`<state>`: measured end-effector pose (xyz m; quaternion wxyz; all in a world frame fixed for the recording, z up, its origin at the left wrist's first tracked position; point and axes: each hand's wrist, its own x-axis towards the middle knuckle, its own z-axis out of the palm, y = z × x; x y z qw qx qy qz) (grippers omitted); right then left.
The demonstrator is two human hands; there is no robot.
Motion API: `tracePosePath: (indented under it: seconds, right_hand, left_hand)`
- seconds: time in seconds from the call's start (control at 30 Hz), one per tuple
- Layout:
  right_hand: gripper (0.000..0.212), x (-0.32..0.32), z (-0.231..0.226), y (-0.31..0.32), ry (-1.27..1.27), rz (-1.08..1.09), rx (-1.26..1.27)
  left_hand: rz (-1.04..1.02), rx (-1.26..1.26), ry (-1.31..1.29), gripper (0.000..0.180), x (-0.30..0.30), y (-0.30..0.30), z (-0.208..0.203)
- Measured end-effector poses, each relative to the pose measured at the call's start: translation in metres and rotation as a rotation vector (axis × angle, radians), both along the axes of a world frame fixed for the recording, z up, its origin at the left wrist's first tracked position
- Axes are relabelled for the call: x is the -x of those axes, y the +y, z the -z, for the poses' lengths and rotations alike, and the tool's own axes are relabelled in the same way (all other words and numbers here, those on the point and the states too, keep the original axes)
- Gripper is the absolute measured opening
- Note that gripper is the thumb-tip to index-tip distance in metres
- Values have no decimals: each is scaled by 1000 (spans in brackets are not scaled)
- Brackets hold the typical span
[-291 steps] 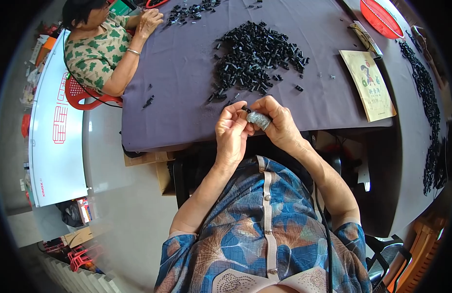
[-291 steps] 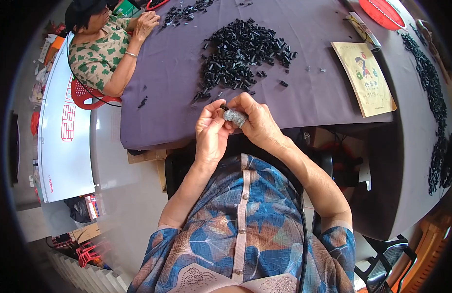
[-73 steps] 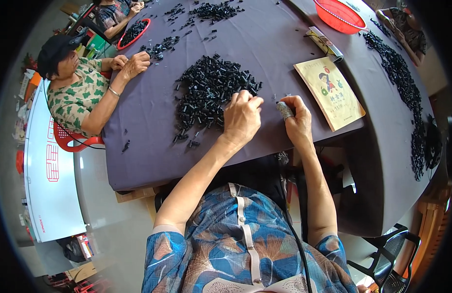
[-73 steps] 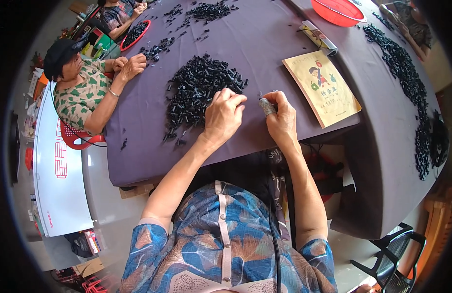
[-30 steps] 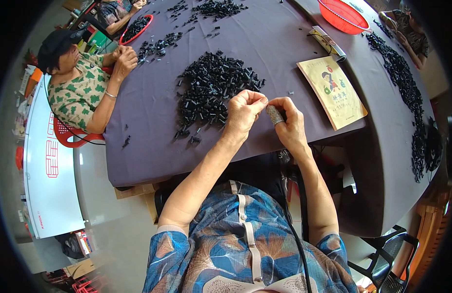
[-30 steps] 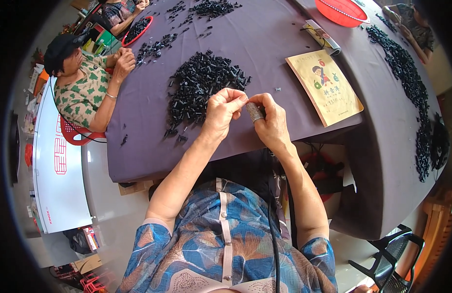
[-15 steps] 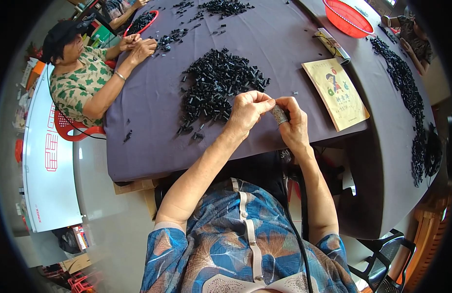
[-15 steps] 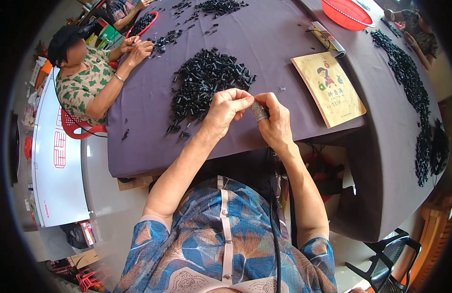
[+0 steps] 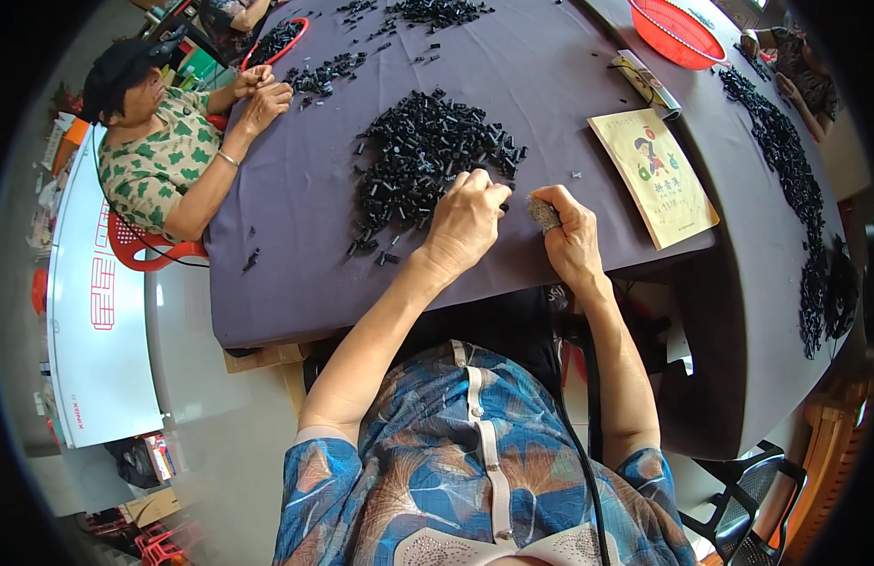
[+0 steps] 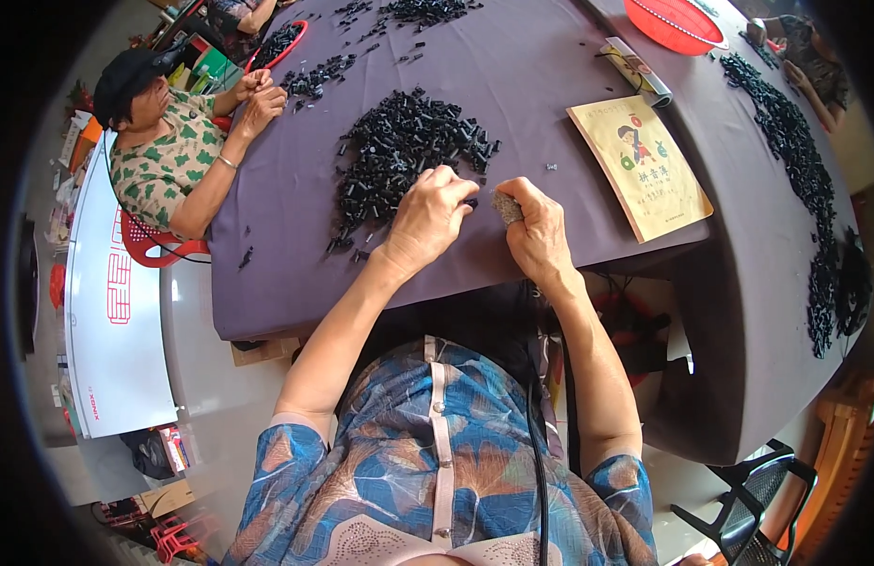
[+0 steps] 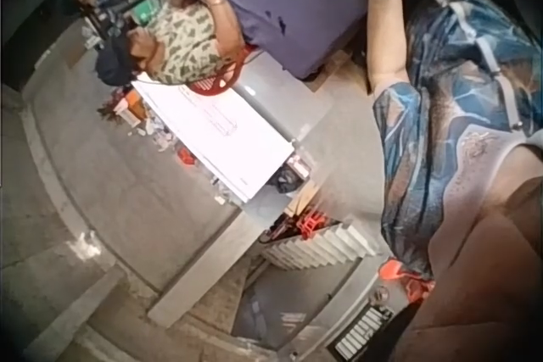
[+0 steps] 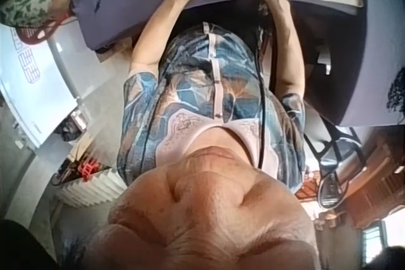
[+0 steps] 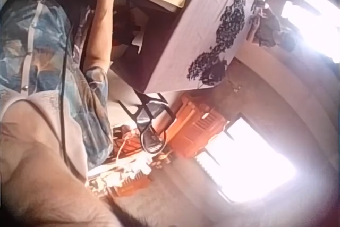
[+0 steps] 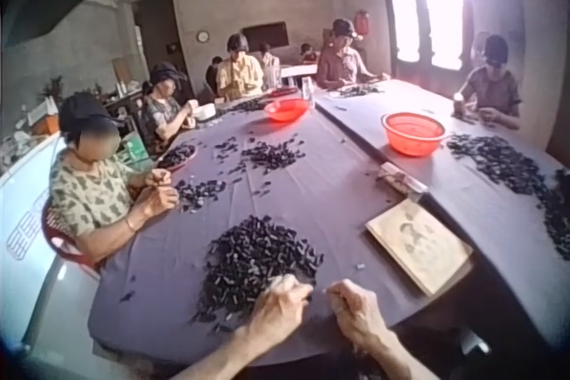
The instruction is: Inspecting and sorting small black plastic components into a small container at a workshop table.
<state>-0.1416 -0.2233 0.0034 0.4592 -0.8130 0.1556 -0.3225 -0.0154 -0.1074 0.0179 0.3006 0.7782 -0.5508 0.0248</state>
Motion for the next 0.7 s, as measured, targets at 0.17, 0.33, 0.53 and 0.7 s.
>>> tracePosePath:
  seconds: [0.17, 0.33, 0.53, 0.7]
  right_hand:
    - [29, 0, -5, 2, 11, 6, 9]
    - [26, 2, -12, 5, 8, 9, 42]
    - [23, 3, -18, 14, -27, -42, 106]
    - [20, 1, -17, 17, -39, -59, 165]
  left_hand:
    - [29, -35, -22, 12, 0, -2, 9]
    - [-197, 315, 1018, 15, 4, -2, 2]
    - [-166, 541, 1587, 11, 14, 0, 6]
    - [-184, 580, 1581, 9, 21, -1, 11]
